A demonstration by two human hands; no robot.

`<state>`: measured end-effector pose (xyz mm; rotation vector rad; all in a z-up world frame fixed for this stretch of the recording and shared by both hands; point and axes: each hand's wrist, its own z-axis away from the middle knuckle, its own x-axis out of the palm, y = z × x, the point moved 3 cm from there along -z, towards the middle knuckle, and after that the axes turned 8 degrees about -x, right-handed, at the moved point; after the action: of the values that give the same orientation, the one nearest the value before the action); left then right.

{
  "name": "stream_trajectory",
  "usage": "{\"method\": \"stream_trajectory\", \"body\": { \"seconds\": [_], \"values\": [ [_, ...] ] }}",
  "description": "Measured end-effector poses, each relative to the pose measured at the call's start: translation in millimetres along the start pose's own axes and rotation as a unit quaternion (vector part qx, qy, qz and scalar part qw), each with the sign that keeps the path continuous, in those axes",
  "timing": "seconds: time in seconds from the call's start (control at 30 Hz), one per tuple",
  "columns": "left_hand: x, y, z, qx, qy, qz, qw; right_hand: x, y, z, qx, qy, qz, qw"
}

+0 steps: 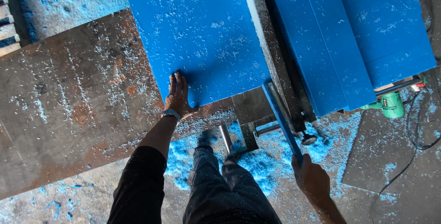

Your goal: Cutting large blue foam blocks into smaller pieces using a stationary power saw.

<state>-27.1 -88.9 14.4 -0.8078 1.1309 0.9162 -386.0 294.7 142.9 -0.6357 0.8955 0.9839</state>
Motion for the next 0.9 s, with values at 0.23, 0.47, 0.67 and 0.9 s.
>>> {"method": "stream_trajectory", "body": {
  "seconds": [0.23, 0.47, 0.67, 0.9],
  "values": [
    [10.0, -3.8, -7.4, 0.023, 0.021, 0.005, 0.999, -7.1, 1.6, -7.0, 0.006, -0.014, 0.021, 1.000],
    [2.9, -4.4, -19.5, 0.016, -0.002, 0.011, 1.000, -11.4, 3.4, -19.4, 0.000, -0.003, 0.015, 1.000],
    [-6.1, -3.4, -27.1, 0.001, -0.033, 0.003, 0.999, -16.1, 8.3, -32.3, -0.004, 0.003, 0.011, 1.000],
    [-19.6, -2.2, -37.4, -0.010, -0.048, 0.010, 0.999, -44.8, -3.1, -45.0, 0.016, -0.010, -0.011, 1.000]
  ]
}}
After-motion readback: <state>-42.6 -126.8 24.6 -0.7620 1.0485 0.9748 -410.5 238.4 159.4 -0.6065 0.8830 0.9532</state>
